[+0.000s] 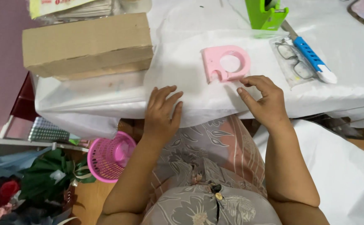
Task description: The person places a sheet of white paper on a table and uses a blue utility knife to cut it into smaller pieces. They then fold the cut paper by hand.
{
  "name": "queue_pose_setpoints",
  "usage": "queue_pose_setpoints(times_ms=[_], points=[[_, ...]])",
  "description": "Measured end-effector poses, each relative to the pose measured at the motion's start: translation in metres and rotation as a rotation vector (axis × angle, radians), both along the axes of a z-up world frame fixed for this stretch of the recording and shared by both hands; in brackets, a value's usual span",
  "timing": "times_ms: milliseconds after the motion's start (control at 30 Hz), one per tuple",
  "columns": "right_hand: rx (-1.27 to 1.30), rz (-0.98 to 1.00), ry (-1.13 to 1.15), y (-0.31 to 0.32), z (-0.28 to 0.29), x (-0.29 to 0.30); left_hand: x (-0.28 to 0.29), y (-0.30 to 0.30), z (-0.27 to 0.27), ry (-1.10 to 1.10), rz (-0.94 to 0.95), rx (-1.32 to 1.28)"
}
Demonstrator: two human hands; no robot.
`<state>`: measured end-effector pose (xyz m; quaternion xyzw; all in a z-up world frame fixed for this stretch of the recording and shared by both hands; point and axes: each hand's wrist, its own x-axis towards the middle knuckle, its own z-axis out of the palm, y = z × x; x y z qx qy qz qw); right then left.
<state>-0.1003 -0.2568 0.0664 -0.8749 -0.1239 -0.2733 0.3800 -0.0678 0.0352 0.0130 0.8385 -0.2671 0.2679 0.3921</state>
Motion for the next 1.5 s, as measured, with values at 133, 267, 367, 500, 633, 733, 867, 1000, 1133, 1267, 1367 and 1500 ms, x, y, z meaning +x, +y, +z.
queue_pose_setpoints(times_ms=[133, 267, 367, 500, 633, 733, 867, 1000, 1133, 1267, 1367, 1500], points=[[-0.23, 0.019, -0.067, 0.008, -0.016, 0.014, 0.001, 0.003, -0.017, 0.087, 0.025, 0.189], [-0.518, -0.133, -0.012, 0.003, -0.038, 0.026, 0.007, 0.002, -0.039, 0.05, 0.076, 0.397], [-0.616, -0.2, 0.04, -0.007, -0.05, 0.031, 0.014, 0.003, -0.054, -0.047, 0.114, 0.478], [-0.669, -0.256, 0.007, -0.036, -0.074, 0.042, 0.014, 0.002, -0.047, -0.098, 0.112, 0.473], [-0.551, -0.262, -0.098, -0.058, -0.069, 0.042, 0.013, 0.001, -0.043, -0.134, 0.129, 0.474], [-0.418, -0.226, -0.13, -0.065, -0.049, 0.03, 0.01, 0.002, -0.036, -0.229, 0.112, 0.407], [-0.284, -0.235, -0.296, -0.068, -0.031, 0.017, 0.007, 0.002, -0.016, -0.298, 0.122, 0.357], [-0.224, -0.305, -0.389, -0.073, -0.03, 0.011, 0.004, -0.003, 0.01, -0.474, 0.183, 0.191], [-0.244, -0.328, -0.39, -0.075, -0.036, 0.01, -0.007, 0.002, 0.023, -0.469, 0.152, 0.121], [-0.365, -0.289, -0.368, -0.078, -0.042, 0.013, -0.021, 0.013, 0.022, -0.332, 0.096, 0.113], [-0.435, -0.259, -0.353, -0.076, -0.044, 0.018, -0.03, 0.021, 0.02, -0.327, 0.066, 0.141], [-0.482, -0.237, -0.39, -0.072, -0.05, 0.027, -0.041, 0.028, 0.023, -0.342, 0.076, 0.177]])
